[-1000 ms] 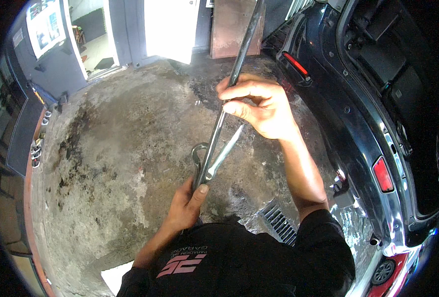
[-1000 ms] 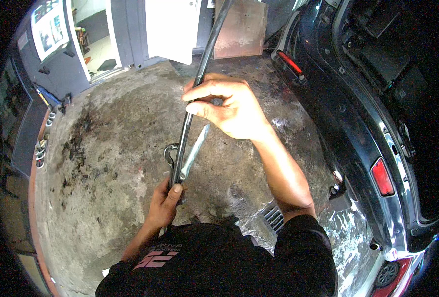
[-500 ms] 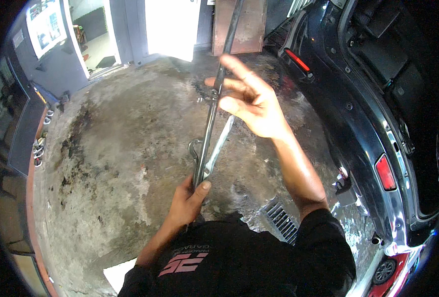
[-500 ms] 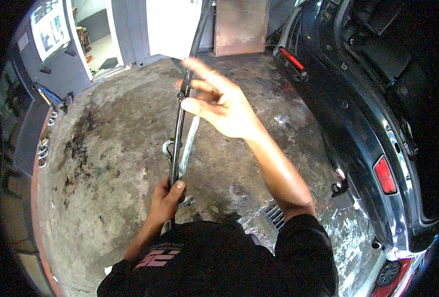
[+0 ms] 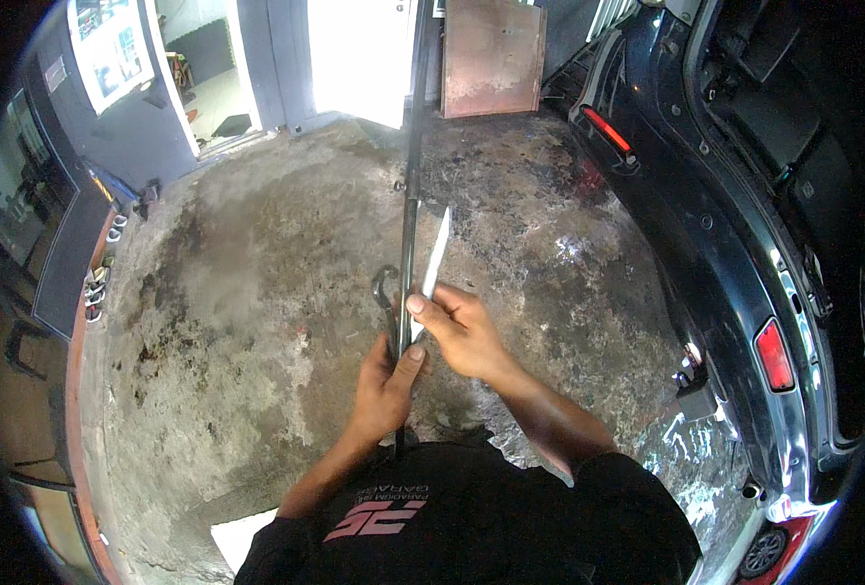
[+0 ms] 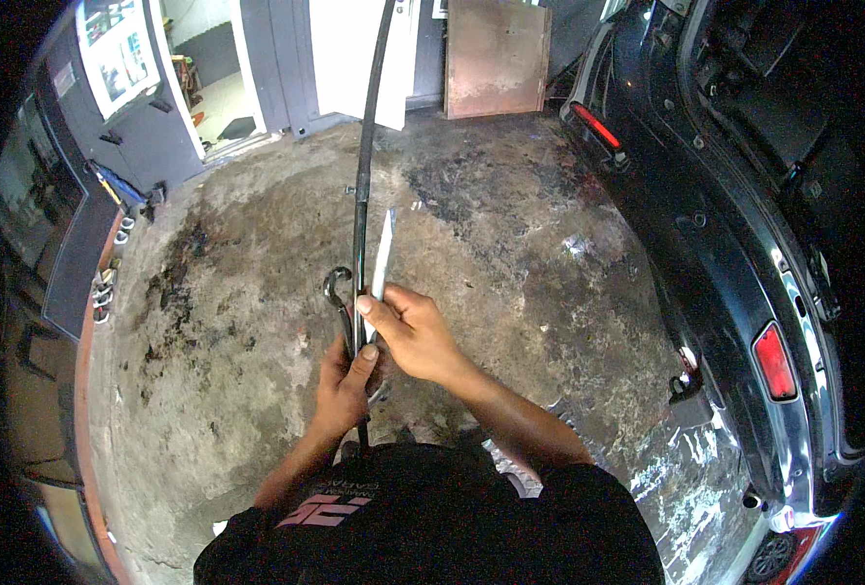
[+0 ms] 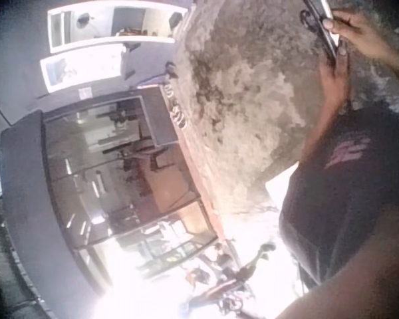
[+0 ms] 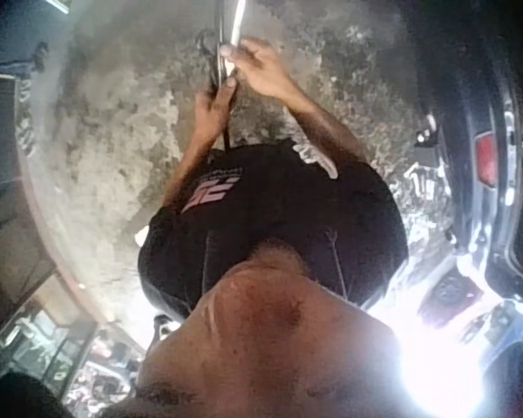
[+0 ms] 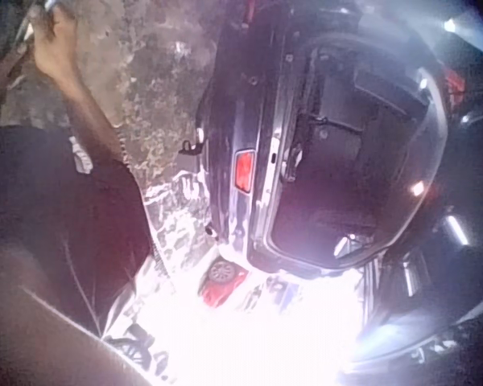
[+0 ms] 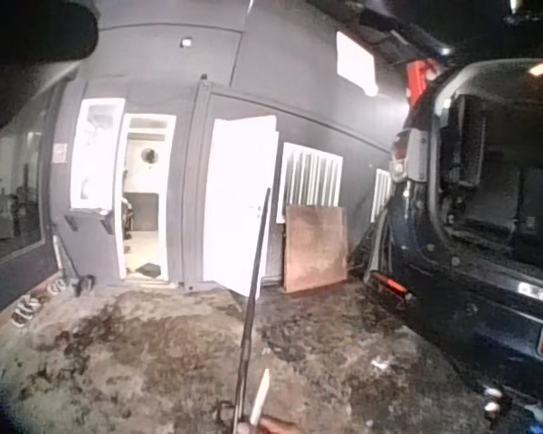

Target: The person assembles vehicle tools by removing two metal rods and a lug wrench from the trunk of a car, then fitting the end of one rod into the other and using the lug wrench to tighten or secure them together.

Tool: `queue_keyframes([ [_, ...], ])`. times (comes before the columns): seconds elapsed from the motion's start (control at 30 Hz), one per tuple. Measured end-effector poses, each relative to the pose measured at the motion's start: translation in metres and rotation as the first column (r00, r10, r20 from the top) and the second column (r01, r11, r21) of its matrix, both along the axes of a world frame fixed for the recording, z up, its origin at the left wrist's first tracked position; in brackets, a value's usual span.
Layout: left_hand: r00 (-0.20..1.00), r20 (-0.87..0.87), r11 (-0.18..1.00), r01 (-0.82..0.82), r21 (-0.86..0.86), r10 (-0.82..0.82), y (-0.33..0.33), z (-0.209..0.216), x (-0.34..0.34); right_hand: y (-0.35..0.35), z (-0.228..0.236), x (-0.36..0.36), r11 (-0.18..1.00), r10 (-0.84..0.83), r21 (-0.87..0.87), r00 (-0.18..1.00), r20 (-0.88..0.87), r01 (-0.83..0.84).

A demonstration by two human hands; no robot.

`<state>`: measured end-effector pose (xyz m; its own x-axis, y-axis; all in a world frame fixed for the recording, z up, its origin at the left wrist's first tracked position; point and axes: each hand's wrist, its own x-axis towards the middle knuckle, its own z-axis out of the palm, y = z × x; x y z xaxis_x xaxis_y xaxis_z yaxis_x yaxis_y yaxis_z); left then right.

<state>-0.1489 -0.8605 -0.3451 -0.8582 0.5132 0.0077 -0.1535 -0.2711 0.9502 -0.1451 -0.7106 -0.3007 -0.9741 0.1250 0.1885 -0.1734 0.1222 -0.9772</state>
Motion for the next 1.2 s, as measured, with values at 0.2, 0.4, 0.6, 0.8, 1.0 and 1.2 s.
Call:
queue_keyframes([
  [0.2, 0.995, -0.057, 0.995, -0.078, 0.056, 0.081, 0.005, -0.004, -0.001, -0.005, -0.009, 0.001, 0.983, -0.081, -0.158, 0.993, 0.081, 0.093],
  [0.4, 0.957, -0.189, 0.976, -0.219, 0.015, 0.218, 0.002, -0.02, -0.013, 0.001, -0.012, -0.023, 0.881, -0.193, -0.457, 0.974, -0.115, 0.12],
  [0.6, 0.946, -0.114, 0.95, -0.309, -0.042, 0.303, -0.019, -0.008, -0.075, 0.025, 0.0, -0.04, 0.91, -0.39, -0.283, 0.858, -0.336, 0.303],
  [0.8, 0.918, -0.083, 0.921, -0.39, -0.009, 0.388, -0.025, 0.004, -0.103, 0.023, -0.005, -0.032, 0.938, -0.258, -0.291, 0.939, -0.227, 0.187],
  [1.0, 0.892, -0.186, 0.903, -0.427, -0.041, 0.413, -0.013, 0.006, -0.089, 0.015, -0.002, -0.029, 0.935, -0.181, -0.302, 0.983, 0.041, 0.185],
  [1.2, 0.86, -0.267, 0.878, -0.47, -0.084, 0.435, 0.0, -0.001, -0.081, 0.013, 0.0, -0.028, 0.979, -0.098, -0.172, 0.991, 0.088, 0.112],
])
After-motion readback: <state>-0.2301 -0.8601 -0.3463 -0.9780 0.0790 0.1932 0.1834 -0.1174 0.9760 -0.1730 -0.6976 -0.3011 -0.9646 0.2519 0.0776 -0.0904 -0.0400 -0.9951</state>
